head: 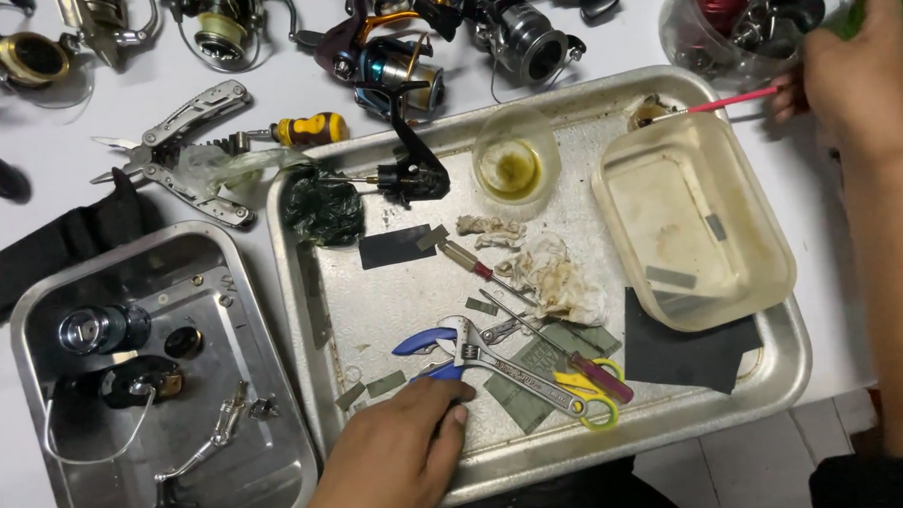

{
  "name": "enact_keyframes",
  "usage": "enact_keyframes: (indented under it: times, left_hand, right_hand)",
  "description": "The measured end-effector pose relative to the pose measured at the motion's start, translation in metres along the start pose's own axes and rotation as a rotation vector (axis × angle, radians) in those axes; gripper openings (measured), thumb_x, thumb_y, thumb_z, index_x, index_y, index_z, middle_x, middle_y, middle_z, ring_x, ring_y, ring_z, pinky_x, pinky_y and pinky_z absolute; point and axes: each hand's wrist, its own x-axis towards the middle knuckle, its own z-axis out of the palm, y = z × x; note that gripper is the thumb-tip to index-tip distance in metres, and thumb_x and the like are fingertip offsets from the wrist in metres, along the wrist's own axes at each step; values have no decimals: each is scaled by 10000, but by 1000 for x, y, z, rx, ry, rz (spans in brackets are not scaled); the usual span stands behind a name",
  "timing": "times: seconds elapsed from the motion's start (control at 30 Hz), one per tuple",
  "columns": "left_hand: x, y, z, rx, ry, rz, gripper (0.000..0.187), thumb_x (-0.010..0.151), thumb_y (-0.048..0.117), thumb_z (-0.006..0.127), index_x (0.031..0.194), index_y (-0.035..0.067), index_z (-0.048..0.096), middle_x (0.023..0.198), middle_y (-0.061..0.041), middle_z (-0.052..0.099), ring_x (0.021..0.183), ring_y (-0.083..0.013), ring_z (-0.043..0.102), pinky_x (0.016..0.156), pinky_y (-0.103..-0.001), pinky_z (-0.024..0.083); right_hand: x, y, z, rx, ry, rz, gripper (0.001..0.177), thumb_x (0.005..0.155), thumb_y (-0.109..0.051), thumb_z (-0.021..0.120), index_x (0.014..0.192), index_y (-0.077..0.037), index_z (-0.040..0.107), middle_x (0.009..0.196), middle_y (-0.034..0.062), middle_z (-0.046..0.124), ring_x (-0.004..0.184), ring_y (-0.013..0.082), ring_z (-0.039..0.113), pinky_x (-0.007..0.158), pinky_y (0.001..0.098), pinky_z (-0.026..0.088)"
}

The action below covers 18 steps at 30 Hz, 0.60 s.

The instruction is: The person disassembles and cleans fishing reel components on a workbench. They remove parts from a clear container, wipe them with a cloth, and place them into a metal tray. The person also handles a small black component and uses a screwdriver to manipulate parts within the container.

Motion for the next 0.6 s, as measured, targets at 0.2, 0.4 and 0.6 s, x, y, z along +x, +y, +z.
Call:
enact_keyframes:
  times: [0.2, 0.4, 0.6]
  left_hand:
    - [4, -4, 4, 104, -42, -1, 374, 885, 469, 785, 1114, 210, 642, 1051, -18, 708, 856, -322, 713, 644, -497, 527]
    - [2, -13, 6, 133, -51, -40, 251, 879, 360, 740, 1084, 261, 634, 1032, 17, 745, 806, -314, 731, 621, -480, 528]
    - [-2, -8, -1, 72, 7, 56, 194, 876, 322, 687, 1060, 258, 676, 986, 40, 743, 712, -268, 732, 561, -458, 518]
  right_hand:
    - [18, 24, -4, 19, 4, -229, 587, 946, 56, 324, 1521, -17, 415, 863, 211, 605, 606, 175, 656, 445, 297, 568]
    - [16, 25, -12, -7, 25, -406, 505, 950, 82, 337, 1437, 47, 464, 1146, 317, 540, 543, 311, 640, 361, 369, 519]
    - [-20, -21, -19, -170, 48, -30, 600, 979, -63, 287, 1558, -201, 356, 730, 146, 579, 415, 181, 401, 289, 298, 242]
